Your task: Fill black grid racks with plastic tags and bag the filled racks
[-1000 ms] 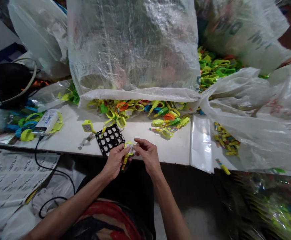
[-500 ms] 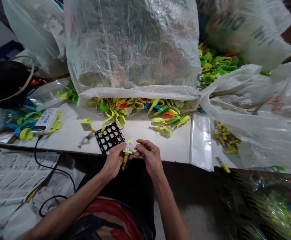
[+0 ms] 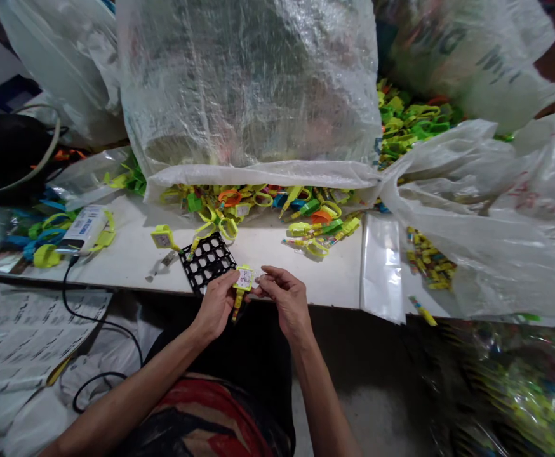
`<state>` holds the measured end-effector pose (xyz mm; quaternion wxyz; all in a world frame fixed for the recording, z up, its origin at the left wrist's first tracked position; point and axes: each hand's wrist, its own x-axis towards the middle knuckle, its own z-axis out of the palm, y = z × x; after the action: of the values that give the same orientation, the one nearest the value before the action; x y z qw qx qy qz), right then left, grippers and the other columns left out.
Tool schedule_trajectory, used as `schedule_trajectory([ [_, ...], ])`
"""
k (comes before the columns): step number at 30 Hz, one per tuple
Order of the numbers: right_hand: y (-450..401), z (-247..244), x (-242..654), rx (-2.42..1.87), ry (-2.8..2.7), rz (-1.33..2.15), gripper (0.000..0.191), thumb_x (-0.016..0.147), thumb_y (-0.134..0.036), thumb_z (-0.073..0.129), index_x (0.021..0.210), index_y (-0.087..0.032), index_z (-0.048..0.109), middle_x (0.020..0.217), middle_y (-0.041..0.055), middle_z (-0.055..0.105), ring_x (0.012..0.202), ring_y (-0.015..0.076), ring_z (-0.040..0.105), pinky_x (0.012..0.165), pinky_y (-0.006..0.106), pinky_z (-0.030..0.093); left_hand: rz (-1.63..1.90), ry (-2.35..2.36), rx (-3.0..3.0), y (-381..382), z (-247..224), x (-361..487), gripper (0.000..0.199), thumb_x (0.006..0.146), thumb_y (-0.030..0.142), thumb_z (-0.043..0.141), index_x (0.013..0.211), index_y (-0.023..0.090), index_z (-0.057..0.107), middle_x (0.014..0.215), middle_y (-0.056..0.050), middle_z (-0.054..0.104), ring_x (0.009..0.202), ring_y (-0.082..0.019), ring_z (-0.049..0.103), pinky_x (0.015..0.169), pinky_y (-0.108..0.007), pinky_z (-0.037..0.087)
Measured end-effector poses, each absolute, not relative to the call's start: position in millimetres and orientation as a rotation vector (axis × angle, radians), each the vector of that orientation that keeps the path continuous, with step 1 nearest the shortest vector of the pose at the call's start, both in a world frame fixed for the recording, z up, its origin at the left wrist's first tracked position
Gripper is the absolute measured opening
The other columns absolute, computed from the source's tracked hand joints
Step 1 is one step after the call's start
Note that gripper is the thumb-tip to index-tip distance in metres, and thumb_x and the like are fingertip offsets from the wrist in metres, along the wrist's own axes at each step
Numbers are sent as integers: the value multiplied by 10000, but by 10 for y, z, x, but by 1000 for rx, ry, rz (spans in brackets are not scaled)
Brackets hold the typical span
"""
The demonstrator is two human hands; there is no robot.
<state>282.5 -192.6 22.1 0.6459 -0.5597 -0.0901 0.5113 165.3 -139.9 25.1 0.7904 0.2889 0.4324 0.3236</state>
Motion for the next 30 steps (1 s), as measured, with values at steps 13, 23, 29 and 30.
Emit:
schedule_trajectory([
  [13, -1954, 206, 2845, -1297, -221, 1155, 332, 490, -276, 833, 780, -167, 712, 614, -30, 643, 476, 102, 586, 530, 250, 502, 680, 923, 641, -1410, 209, 1659, 340, 638, 445, 710, 750, 131, 641, 616, -14, 624, 493, -95, 525, 452, -190, 422],
  [23, -1977, 196, 2832, -1351, -240, 1110, 337, 492, -285, 832, 761, -160, 673, 585, -17, 657, 469, 108, 577, 522, 246, 483, 692, 930, 629, -1415, 228, 1678, 329, 638, 448, 704, 731, 138, 644, 686, -32, 647, 547, -120, 552, 461, -209, 440],
  [29, -1986, 173, 2798, -1353, -213, 1091, 288, 482, -288, 831, 669, -168, 648, 530, -36, 611, 441, 102, 548, 490, 239, 451, 691, 920, 636, -1418, 251, 1696, 340, 634, 461, 701, 738, 143, 642, 699, -38, 652, 614, -150, 594, 479, -216, 433],
  [30, -1989, 171, 2793, -1350, -212, 1093, 280, 486, -288, 828, 663, -170, 647, 524, -37, 604, 440, 103, 546, 490, 240, 447, 695, 920, 630, -1417, 247, 1700, 348, 626, 466, 706, 742, 144, 642, 707, -39, 654, 627, -153, 598, 477, -213, 428],
])
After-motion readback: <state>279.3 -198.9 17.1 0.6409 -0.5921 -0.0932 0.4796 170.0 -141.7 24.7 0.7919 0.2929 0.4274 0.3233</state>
